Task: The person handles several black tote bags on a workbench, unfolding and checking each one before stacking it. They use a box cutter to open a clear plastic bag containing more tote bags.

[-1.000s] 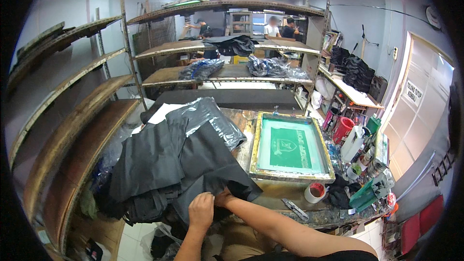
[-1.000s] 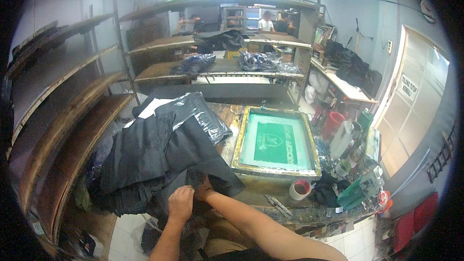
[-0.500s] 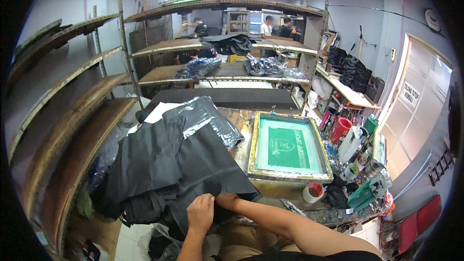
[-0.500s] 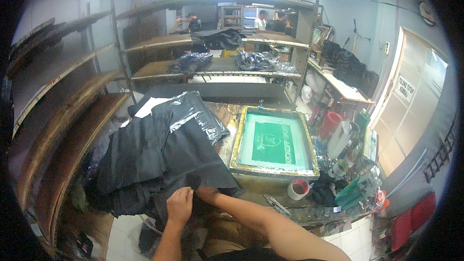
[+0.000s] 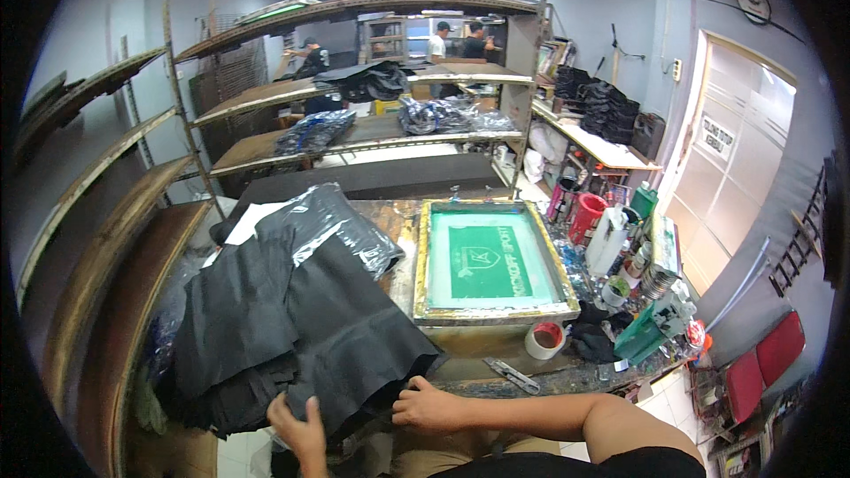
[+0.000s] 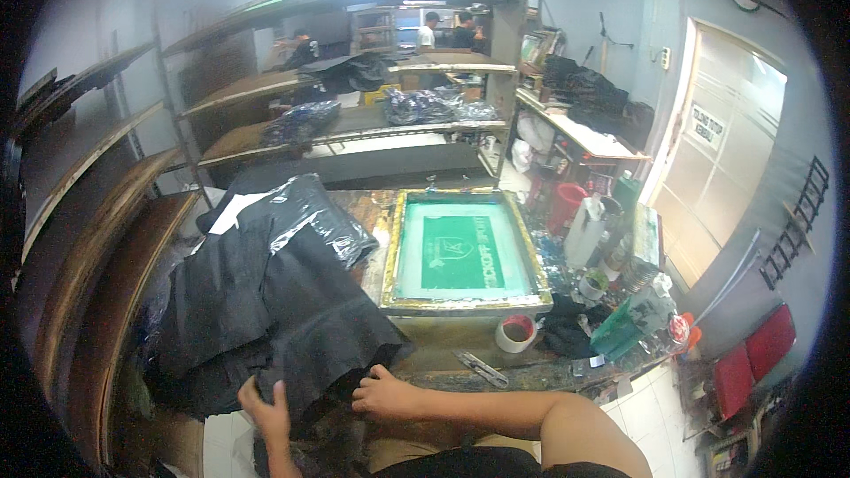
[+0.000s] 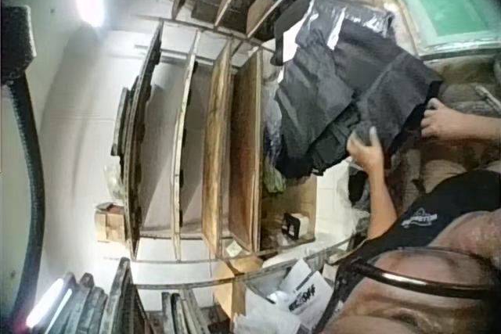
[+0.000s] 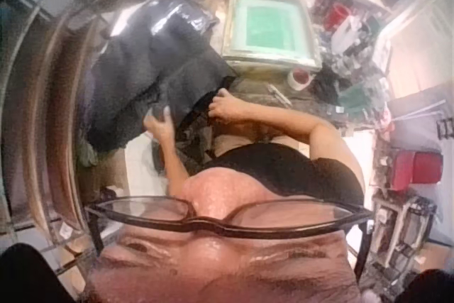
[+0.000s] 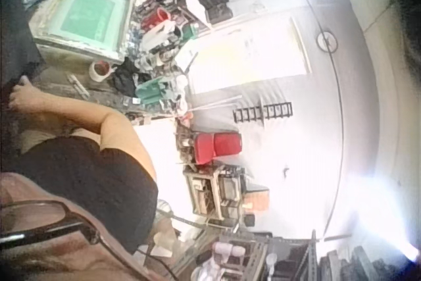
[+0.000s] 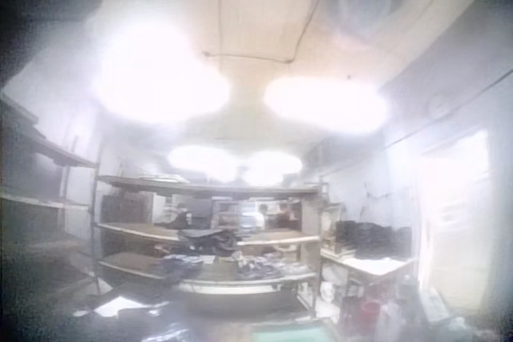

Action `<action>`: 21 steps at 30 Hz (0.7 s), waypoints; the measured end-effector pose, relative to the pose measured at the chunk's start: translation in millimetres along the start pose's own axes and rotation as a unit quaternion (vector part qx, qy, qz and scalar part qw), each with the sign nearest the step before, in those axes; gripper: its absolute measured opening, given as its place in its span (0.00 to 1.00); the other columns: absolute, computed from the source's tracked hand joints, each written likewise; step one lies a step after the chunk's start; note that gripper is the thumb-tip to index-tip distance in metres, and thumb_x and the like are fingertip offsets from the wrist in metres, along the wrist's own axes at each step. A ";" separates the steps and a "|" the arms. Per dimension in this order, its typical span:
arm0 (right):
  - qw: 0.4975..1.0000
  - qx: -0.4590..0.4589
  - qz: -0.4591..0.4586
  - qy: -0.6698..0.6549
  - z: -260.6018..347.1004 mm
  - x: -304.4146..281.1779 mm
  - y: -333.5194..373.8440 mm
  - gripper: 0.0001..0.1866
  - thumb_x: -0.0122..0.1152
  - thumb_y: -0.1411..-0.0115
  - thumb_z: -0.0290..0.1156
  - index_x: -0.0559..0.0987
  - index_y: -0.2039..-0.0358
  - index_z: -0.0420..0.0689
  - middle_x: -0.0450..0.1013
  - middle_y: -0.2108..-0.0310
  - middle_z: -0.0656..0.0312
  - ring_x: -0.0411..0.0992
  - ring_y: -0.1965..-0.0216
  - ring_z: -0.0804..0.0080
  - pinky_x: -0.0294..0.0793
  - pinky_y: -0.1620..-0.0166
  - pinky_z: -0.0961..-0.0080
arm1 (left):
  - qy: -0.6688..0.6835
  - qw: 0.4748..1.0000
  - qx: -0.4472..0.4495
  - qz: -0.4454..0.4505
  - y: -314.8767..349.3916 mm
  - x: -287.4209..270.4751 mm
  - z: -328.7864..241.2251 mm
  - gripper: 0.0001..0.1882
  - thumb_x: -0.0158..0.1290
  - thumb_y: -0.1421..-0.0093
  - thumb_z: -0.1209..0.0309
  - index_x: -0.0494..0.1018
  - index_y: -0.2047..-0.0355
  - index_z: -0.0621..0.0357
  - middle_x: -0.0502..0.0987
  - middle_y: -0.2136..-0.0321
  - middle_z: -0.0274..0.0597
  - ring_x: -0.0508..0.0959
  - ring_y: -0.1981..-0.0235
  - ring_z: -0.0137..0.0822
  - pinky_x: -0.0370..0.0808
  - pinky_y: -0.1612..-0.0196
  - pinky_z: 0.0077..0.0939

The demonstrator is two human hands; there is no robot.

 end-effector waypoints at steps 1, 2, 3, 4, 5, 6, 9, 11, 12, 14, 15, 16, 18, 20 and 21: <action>0.999 -0.037 -0.015 0.005 10.0 -7.8 3.7 0.09 0.63 0.40 0.32 0.79 0.59 0.49 0.76 0.62 0.66 0.73 0.49 0.64 0.54 0.35 0.47 | -0.035 0.994 -0.101 -0.026 10.9 -4.7 35.2 0.35 0.60 0.33 0.51 0.69 0.37 0.68 0.72 0.40 0.64 0.67 0.35 0.65 0.61 0.32 0.56; 0.991 -0.089 -0.098 -0.007 18.1 -17.4 9.7 0.08 0.63 0.40 0.34 0.77 0.61 0.48 0.73 0.65 0.64 0.74 0.52 0.63 0.55 0.35 0.46 | -0.011 0.977 -0.209 -0.042 23.3 -0.5 63.7 0.38 0.60 0.32 0.51 0.66 0.34 0.69 0.74 0.42 0.62 0.73 0.38 0.59 0.68 0.34 0.53; 0.992 -0.105 -0.069 -0.024 13.6 0.6 17.9 0.09 0.63 0.40 0.34 0.77 0.61 0.48 0.73 0.64 0.63 0.74 0.53 0.63 0.55 0.35 0.45 | 0.069 0.962 -0.262 0.019 30.2 15.7 73.4 0.39 0.60 0.32 0.50 0.66 0.34 0.70 0.75 0.42 0.61 0.74 0.39 0.57 0.70 0.36 0.52; 0.991 -0.122 -0.040 -0.042 8.2 22.4 25.0 0.10 0.63 0.41 0.35 0.76 0.60 0.47 0.73 0.63 0.62 0.74 0.53 0.62 0.56 0.35 0.44 | 0.148 0.935 -0.313 0.079 38.1 32.3 80.2 0.40 0.61 0.33 0.48 0.65 0.34 0.70 0.75 0.42 0.59 0.75 0.41 0.56 0.72 0.38 0.51; 0.987 -0.147 -0.007 -0.057 11.2 27.9 25.6 0.11 0.63 0.41 0.35 0.76 0.60 0.47 0.74 0.62 0.61 0.75 0.54 0.62 0.56 0.35 0.42 | 0.226 0.893 -0.366 0.132 48.2 45.0 84.5 0.42 0.61 0.33 0.47 0.65 0.34 0.71 0.75 0.42 0.58 0.77 0.42 0.54 0.74 0.40 0.50; 0.983 -0.142 0.111 -0.044 14.0 49.3 25.7 0.11 0.62 0.42 0.34 0.75 0.59 0.45 0.74 0.62 0.58 0.75 0.55 0.59 0.60 0.37 0.47 | 0.302 0.840 -0.413 0.182 58.0 57.5 85.2 0.43 0.61 0.34 0.46 0.65 0.34 0.71 0.76 0.42 0.57 0.78 0.44 0.53 0.77 0.42 0.50; 0.982 -0.121 0.020 -0.144 34.9 25.4 13.3 0.13 0.61 0.42 0.32 0.75 0.57 0.44 0.76 0.62 0.56 0.76 0.54 0.56 0.65 0.40 0.54 | 0.405 0.803 -0.411 0.147 54.3 55.7 86.8 0.36 0.60 0.30 0.53 0.66 0.36 0.74 0.78 0.45 0.59 0.83 0.52 0.49 0.81 0.48 0.39; 0.983 -0.070 0.093 -0.144 42.4 32.2 10.6 0.17 0.60 0.42 0.30 0.75 0.53 0.40 0.77 0.58 0.53 0.77 0.51 0.53 0.70 0.46 0.55 | 0.421 0.791 -0.413 0.161 45.2 56.3 95.6 0.34 0.59 0.30 0.55 0.67 0.37 0.74 0.79 0.46 0.57 0.83 0.52 0.48 0.81 0.48 0.39; 0.976 -0.063 0.161 -0.129 45.6 58.5 12.7 0.18 0.61 0.43 0.30 0.75 0.51 0.39 0.77 0.57 0.53 0.77 0.49 0.54 0.71 0.48 0.54 | 0.433 0.784 -0.411 0.171 37.8 57.0 93.2 0.33 0.59 0.29 0.56 0.68 0.38 0.74 0.79 0.47 0.57 0.83 0.52 0.47 0.81 0.48 0.39; 0.956 -0.074 0.242 -0.150 52.8 97.1 10.8 0.27 0.62 0.41 0.28 0.72 0.41 0.37 0.75 0.45 0.47 0.72 0.39 0.51 0.73 0.44 0.49 | 0.429 0.819 -0.336 0.181 23.4 40.4 83.8 0.30 0.58 0.29 0.56 0.69 0.39 0.71 0.79 0.46 0.54 0.81 0.49 0.46 0.79 0.46 0.42; 0.964 -0.096 0.189 -0.162 55.1 107.3 4.6 0.24 0.61 0.39 0.29 0.74 0.43 0.38 0.77 0.49 0.48 0.75 0.43 0.51 0.74 0.47 0.49 | 0.426 0.834 -0.297 0.187 15.1 32.6 75.3 0.29 0.58 0.29 0.56 0.70 0.40 0.69 0.78 0.46 0.53 0.80 0.47 0.46 0.79 0.46 0.44; 0.969 -0.113 0.136 -0.175 55.0 122.7 3.8 0.21 0.61 0.38 0.31 0.77 0.45 0.39 0.79 0.53 0.48 0.77 0.47 0.50 0.75 0.50 0.49 | 0.439 0.822 -0.311 0.187 8.9 31.8 69.3 0.27 0.60 0.32 0.63 0.69 0.39 0.68 0.78 0.45 0.50 0.80 0.48 0.45 0.78 0.44 0.41; 0.942 -0.116 0.246 -0.198 68.8 157.8 0.1 0.20 0.60 0.36 0.33 0.78 0.45 0.39 0.81 0.58 0.47 0.79 0.51 0.47 0.76 0.51 0.48 | 0.435 0.833 -0.275 0.202 0.0 27.7 61.2 0.28 0.61 0.35 0.68 0.69 0.37 0.67 0.78 0.45 0.49 0.80 0.47 0.45 0.76 0.42 0.40; 0.917 -0.139 0.272 -0.257 75.6 162.0 4.5 0.21 0.58 0.36 0.31 0.77 0.44 0.37 0.80 0.54 0.45 0.78 0.48 0.46 0.76 0.48 0.49 | 0.398 0.865 -0.229 0.204 -10.0 17.3 44.1 0.34 0.62 0.41 0.79 0.66 0.34 0.65 0.78 0.44 0.48 0.79 0.46 0.44 0.75 0.39 0.38; 0.903 -0.151 0.287 -0.282 79.3 158.4 5.5 0.21 0.58 0.35 0.30 0.76 0.43 0.36 0.79 0.52 0.43 0.77 0.47 0.45 0.75 0.46 0.49 | 0.383 0.870 -0.198 0.240 -11.4 16.3 32.8 0.35 0.61 0.41 0.80 0.65 0.32 0.66 0.77 0.43 0.49 0.79 0.46 0.44 0.75 0.39 0.36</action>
Point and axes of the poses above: each hand's wrist, its own y-axis away from the middle knuckle, its own x-axis out of the palm, z = x × y, the point moved 8 cm from there along -y, towards the middle knuckle
